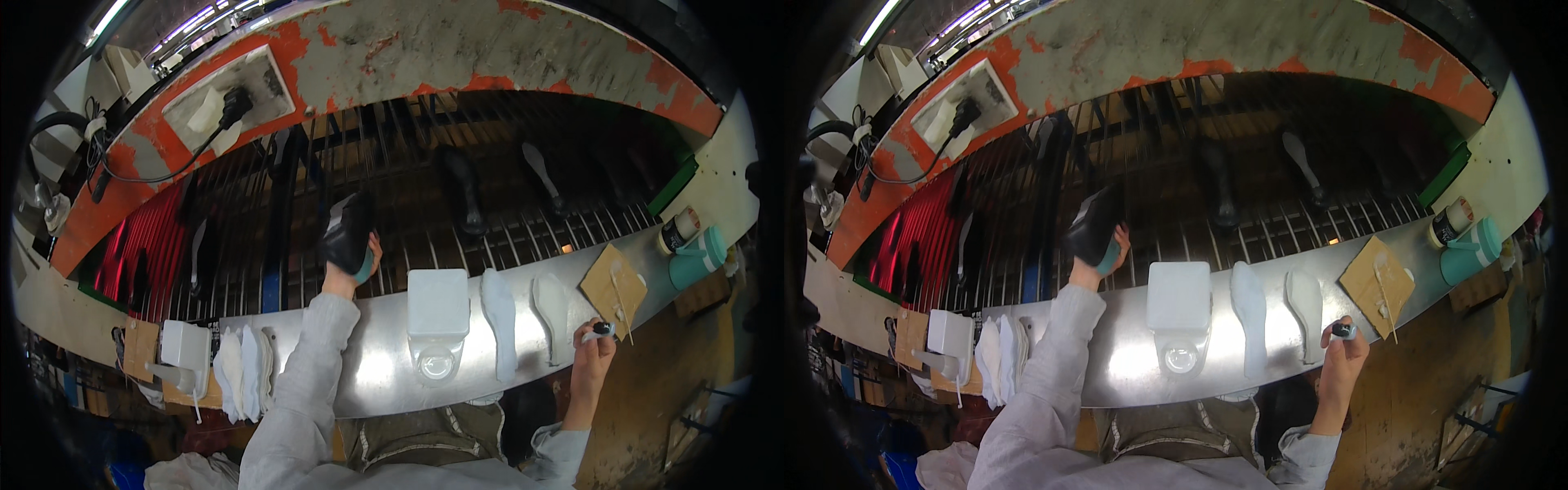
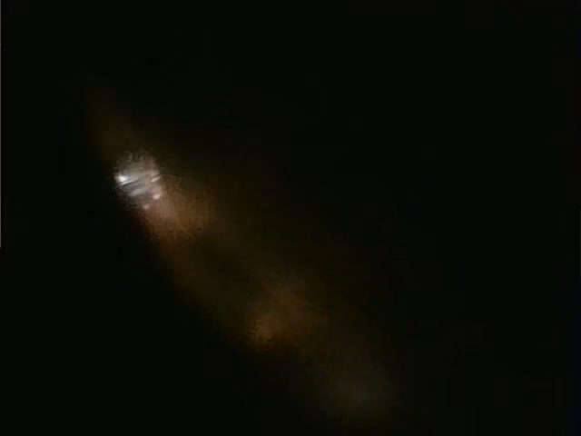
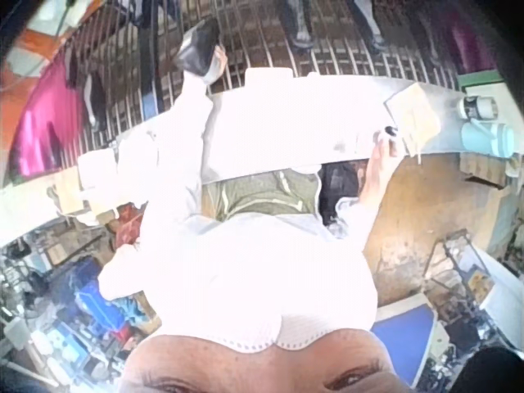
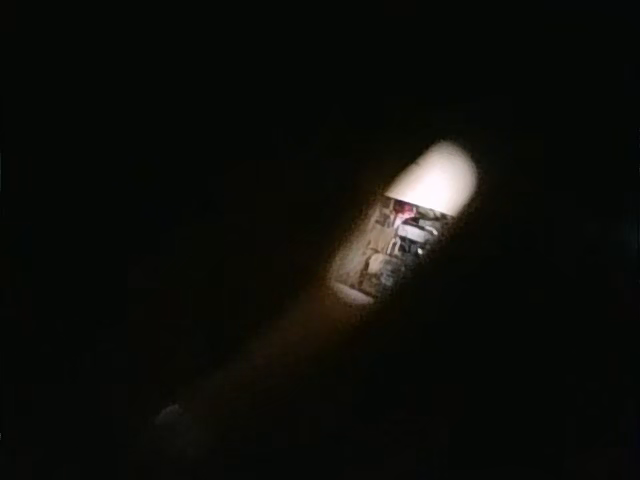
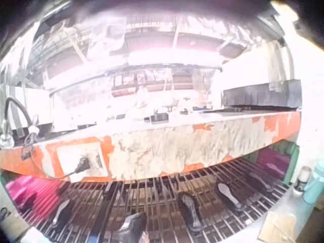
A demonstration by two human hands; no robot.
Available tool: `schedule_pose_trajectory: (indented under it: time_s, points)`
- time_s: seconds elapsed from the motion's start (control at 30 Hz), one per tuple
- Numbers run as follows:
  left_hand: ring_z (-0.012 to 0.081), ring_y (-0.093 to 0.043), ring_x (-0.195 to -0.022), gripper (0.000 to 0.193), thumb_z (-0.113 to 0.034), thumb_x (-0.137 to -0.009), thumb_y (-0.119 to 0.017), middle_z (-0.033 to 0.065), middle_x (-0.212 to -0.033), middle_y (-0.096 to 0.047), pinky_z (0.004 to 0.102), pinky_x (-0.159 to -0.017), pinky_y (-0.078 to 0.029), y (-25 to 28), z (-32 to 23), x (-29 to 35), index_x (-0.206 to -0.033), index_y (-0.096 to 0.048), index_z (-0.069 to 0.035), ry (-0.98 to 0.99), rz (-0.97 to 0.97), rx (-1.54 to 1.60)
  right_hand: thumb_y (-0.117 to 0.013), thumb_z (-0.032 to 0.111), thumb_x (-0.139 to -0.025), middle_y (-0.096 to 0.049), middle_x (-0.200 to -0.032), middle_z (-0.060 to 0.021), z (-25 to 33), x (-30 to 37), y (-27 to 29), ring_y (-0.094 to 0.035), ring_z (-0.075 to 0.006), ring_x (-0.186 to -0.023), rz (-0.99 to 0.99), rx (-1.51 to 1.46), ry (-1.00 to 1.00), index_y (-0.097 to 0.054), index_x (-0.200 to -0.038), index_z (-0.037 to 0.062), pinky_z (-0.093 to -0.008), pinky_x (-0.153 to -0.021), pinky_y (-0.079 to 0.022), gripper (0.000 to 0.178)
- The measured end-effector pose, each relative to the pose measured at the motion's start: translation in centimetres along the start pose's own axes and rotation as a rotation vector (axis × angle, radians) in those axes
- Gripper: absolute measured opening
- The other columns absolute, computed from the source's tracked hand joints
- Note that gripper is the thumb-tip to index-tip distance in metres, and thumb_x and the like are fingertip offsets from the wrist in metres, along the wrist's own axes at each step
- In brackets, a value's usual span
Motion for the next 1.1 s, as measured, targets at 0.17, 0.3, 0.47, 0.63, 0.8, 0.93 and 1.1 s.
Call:
schedule_pose_trajectory:
  time_s: [0.17,0.3,0.47,0.63,0.8,0.93,1.1]
  points:
    - [0.0363,-0.067,-0.102,0.049,-0.043,-0.094,-0.06,0.0194,-0.115,-0.064,0.0462,-0.085,-0.062,2.9,-5.5,-4.2,-0.12,-0.063,-0.001,-0.422,-0.121,-0.071,-0.075,0.025,-0.092,-0.053,-0.105,-0.002,0.7,-0.3,0.0,-0.051,-0.0151,-0.091,0.015,-0.03,0.012,-0.065,-0.105,0.0036,-0.0291,-0.077,-0.039,0.027]
    - [0.0383,-0.066,-0.105,0.065,-0.051,-0.098,-0.057,0.0241,-0.136,-0.05,0.0416,-0.082,-0.065,3.1,-3.8,-1.9,-0.135,-0.049,0.002,-0.358,-0.396,0.183,-0.075,0.022,-0.092,-0.054,-0.107,-0.0014,-0.3,-0.3,0.3,-0.051,-0.0143,-0.096,-0.077,-0.069,-0.046,-0.065,-0.105,0.0042,-0.0288,-0.08,-0.04,0.025]
    - [0.0374,-0.062,-0.114,0.069,-0.055,-0.099,-0.054,0.0282,-0.148,-0.036,0.037,-0.086,-0.065,-6.1,0.0,-0.2,-0.154,-0.028,-0.023,-0.272,0.029,-0.113,-0.078,0.029,-0.089,-0.053,-0.1,-0.0013,-2.2,-0.8,-0.9,-0.05,-0.0133,-0.089,-0.088,-0.108,-0.036,-0.065,-0.102,0.0041,-0.0287,-0.075,-0.038,0.031]
    - [0.0418,-0.045,-0.134,0.059,-0.039,-0.106,-0.046,0.0279,-0.151,-0.035,0.0553,-0.111,-0.043,-11.8,8.3,-5.8,-0.156,-0.027,-0.018,-0.367,-0.147,-1.205,-0.077,0.034,-0.089,-0.05,-0.093,-0.0014,-2.1,-1.1,-1.2,-0.047,-0.0127,-0.082,-0.116,-0.095,-0.007,-0.064,-0.097,0.0039,-0.0276,-0.07,-0.035,0.034]
    - [0.0461,-0.023,-0.147,0.12,-0.048,-0.075,-0.08,0.0289,-0.161,-0.015,0.0627,-0.114,-0.025,-7.2,9.5,-17.5,-0.162,0.0,-0.027,-0.455,-0.275,-2.052,-0.076,0.027,-0.09,-0.056,-0.101,-0.0029,-2.3,-0.9,1.5,-0.053,-0.0132,-0.085,-0.21,-0.017,-0.005,-0.063,-0.1,0.0008,-0.0293,-0.071,-0.041,0.031]
    - [0.0405,-0.03,-0.146,0.119,-0.056,-0.068,-0.083,0.0264,-0.161,-0.02,0.0443,-0.118,-0.032,-4.9,13.7,-22.1,-0.159,-0.019,-0.013,-0.254,-0.676,-2.352,-0.076,0.024,-0.091,-0.06,-0.109,-0.0045,-1.6,0.5,6.0,-0.056,-0.0142,-0.09,-0.32,0.033,0.023,-0.064,-0.102,0.0012,-0.03,-0.073,-0.043,0.028]
    - [0.0321,-0.044,-0.137,0.09,-0.046,-0.073,-0.081,0.0176,-0.151,-0.04,0.0435,-0.114,-0.036,-1.4,4.1,-25.8,-0.146,-0.043,-0.012,-0.125,-0.284,-2.477,-0.076,0.024,-0.091,-0.06,-0.105,-0.0034,-2.4,-0.8,4.4,-0.055,-0.0142,-0.089,-0.264,-0.034,0.027,-0.064,-0.1,0.0018,-0.0294,-0.073,-0.042,0.027]
Point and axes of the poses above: each hand's wrist, its own x-axis away from the middle knuckle, its own y-axis out of the back of the hand, z = x × y, the point moved 5 cm from there along -x, towards the middle knuckle
